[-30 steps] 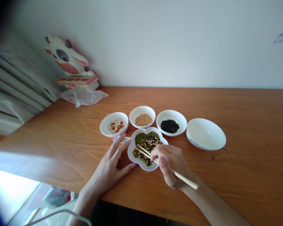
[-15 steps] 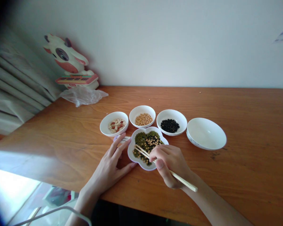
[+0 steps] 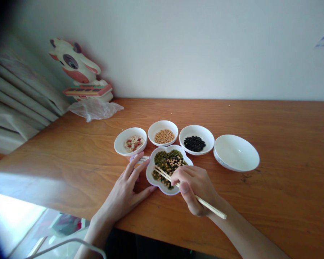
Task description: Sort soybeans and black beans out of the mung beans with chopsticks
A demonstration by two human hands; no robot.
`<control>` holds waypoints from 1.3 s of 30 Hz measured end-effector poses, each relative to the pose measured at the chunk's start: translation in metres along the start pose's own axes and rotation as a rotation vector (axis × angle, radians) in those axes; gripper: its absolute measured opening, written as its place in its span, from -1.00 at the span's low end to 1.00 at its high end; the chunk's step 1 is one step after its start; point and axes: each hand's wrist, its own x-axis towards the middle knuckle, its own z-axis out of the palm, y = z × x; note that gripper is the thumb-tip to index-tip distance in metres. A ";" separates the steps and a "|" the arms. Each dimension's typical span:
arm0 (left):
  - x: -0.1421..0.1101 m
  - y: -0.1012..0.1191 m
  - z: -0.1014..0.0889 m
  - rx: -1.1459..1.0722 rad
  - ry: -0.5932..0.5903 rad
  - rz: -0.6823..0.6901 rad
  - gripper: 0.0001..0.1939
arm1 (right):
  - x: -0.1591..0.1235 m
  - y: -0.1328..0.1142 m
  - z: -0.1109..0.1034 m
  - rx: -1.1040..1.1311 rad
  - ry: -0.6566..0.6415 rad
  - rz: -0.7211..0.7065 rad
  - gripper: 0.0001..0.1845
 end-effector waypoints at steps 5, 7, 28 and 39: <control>0.001 0.000 0.001 0.005 0.000 -0.003 -0.17 | 0.001 -0.001 0.000 -0.009 -0.003 0.008 -0.27; 0.001 0.000 0.001 0.003 0.001 -0.002 -0.17 | 0.002 -0.002 0.000 -0.013 0.003 0.005 -0.27; 0.000 0.000 -0.001 0.000 -0.009 0.006 -0.18 | 0.001 0.003 0.001 0.036 0.066 -0.043 -0.33; 0.000 -0.002 0.002 0.017 -0.013 0.009 -0.19 | -0.003 0.012 -0.011 0.009 0.298 -0.104 -0.30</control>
